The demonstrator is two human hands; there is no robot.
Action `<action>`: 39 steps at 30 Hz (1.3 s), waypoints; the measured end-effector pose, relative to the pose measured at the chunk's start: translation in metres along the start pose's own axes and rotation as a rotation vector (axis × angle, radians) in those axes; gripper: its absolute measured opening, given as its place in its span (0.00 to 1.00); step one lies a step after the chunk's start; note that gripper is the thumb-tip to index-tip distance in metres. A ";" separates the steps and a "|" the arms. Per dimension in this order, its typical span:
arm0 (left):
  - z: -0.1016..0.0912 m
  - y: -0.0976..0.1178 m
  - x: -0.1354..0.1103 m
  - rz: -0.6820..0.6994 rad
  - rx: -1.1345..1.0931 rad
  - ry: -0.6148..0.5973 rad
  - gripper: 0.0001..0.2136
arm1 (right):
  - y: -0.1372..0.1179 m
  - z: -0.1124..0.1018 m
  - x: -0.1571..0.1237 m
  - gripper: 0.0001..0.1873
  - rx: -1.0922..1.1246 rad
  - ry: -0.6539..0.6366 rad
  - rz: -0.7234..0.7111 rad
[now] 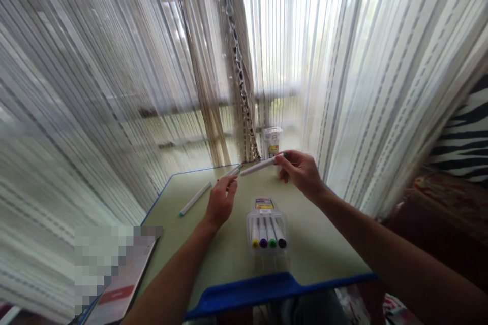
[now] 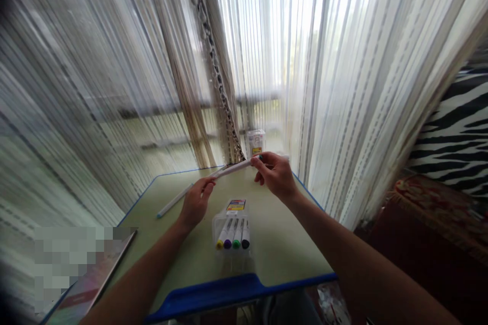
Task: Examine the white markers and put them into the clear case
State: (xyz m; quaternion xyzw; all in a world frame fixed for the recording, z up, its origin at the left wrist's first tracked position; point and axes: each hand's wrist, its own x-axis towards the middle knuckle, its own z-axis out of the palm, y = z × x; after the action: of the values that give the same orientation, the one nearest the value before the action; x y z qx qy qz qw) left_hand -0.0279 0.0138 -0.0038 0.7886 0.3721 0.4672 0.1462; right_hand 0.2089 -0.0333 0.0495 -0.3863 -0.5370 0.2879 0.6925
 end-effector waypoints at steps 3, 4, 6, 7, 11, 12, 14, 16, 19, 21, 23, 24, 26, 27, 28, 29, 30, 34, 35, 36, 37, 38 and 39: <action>-0.001 0.004 -0.001 -0.006 -0.041 0.020 0.15 | -0.034 -0.014 -0.018 0.21 -0.068 0.045 -0.046; -0.001 0.007 -0.001 -0.002 -0.061 0.017 0.16 | -0.046 -0.018 -0.027 0.20 -0.100 0.067 -0.065; -0.002 0.015 -0.004 0.021 -0.109 -0.006 0.16 | -0.068 -0.027 -0.049 0.17 -0.169 0.108 -0.122; -0.003 0.019 -0.005 0.040 -0.135 -0.021 0.17 | -0.077 -0.030 -0.060 0.15 -0.206 0.121 -0.140; -0.004 0.031 -0.011 0.232 -0.246 -0.093 0.21 | -0.105 -0.038 -0.106 0.09 -0.388 0.135 -0.227; -0.003 0.032 -0.012 0.267 -0.265 -0.100 0.22 | -0.110 -0.039 -0.117 0.08 -0.433 0.114 -0.265; -0.003 0.033 -0.013 0.295 -0.284 -0.109 0.23 | -0.118 -0.040 -0.137 0.08 -0.526 0.087 -0.330; -0.002 0.031 -0.013 0.292 -0.282 -0.112 0.24 | -0.125 -0.041 -0.153 0.09 -0.639 0.027 -0.459; -0.003 0.026 -0.012 0.284 -0.282 -0.109 0.24 | -0.133 -0.037 -0.170 0.10 -0.865 -0.007 -0.535; -0.003 0.023 -0.011 0.278 -0.276 -0.095 0.24 | -0.136 -0.031 -0.174 0.11 -0.998 -0.093 -0.574; -0.002 0.022 -0.010 0.280 -0.272 -0.086 0.23 | -0.135 -0.024 -0.173 0.12 -1.080 -0.168 -0.647; -0.002 0.021 -0.010 0.286 -0.270 -0.086 0.23 | -0.132 -0.020 -0.170 0.13 -1.105 -0.208 -0.689; -0.001 0.021 -0.010 0.295 -0.261 -0.095 0.23 | -0.126 -0.011 -0.164 0.15 -1.133 -0.287 -0.758; -0.001 0.022 -0.010 0.294 -0.254 -0.101 0.22 | -0.122 -0.007 -0.161 0.15 -1.133 -0.316 -0.776; 0.000 0.022 -0.010 0.292 -0.248 -0.106 0.22 | -0.118 -0.002 -0.157 0.15 -1.133 -0.332 -0.785; 0.000 0.022 -0.010 0.289 -0.243 -0.111 0.22 | -0.115 0.002 -0.154 0.15 -1.133 -0.356 -0.794; 0.000 0.022 -0.010 0.288 -0.240 -0.113 0.21 | -0.112 0.006 -0.151 0.14 -1.133 -0.368 -0.797; -0.001 0.023 -0.009 0.289 -0.231 -0.109 0.20 | -0.105 0.021 -0.144 0.11 -1.126 -0.435 -0.812; -0.001 0.023 -0.009 0.284 -0.225 -0.110 0.20 | -0.104 0.024 -0.143 0.11 -1.129 -0.442 -0.814; -0.001 0.023 -0.009 0.279 -0.221 -0.110 0.20 | -0.102 0.026 -0.142 0.10 -1.137 -0.445 -0.813; -0.001 0.023 -0.008 0.273 -0.216 -0.111 0.19 | -0.100 0.027 -0.142 0.10 -1.147 -0.448 -0.812; -0.001 0.023 -0.008 0.266 -0.212 -0.112 0.19 | -0.099 0.029 -0.141 0.09 -1.159 -0.450 -0.808; -0.001 0.023 -0.008 0.259 -0.206 -0.111 0.19 | -0.097 0.030 -0.141 0.09 -1.171 -0.452 -0.803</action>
State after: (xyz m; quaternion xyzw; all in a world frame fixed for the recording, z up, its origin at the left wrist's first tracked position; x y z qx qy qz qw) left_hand -0.0209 -0.0079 0.0052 0.8354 0.2088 0.4735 0.1851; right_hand 0.1417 -0.1928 0.0614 -0.3975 -0.8316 -0.2482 0.2980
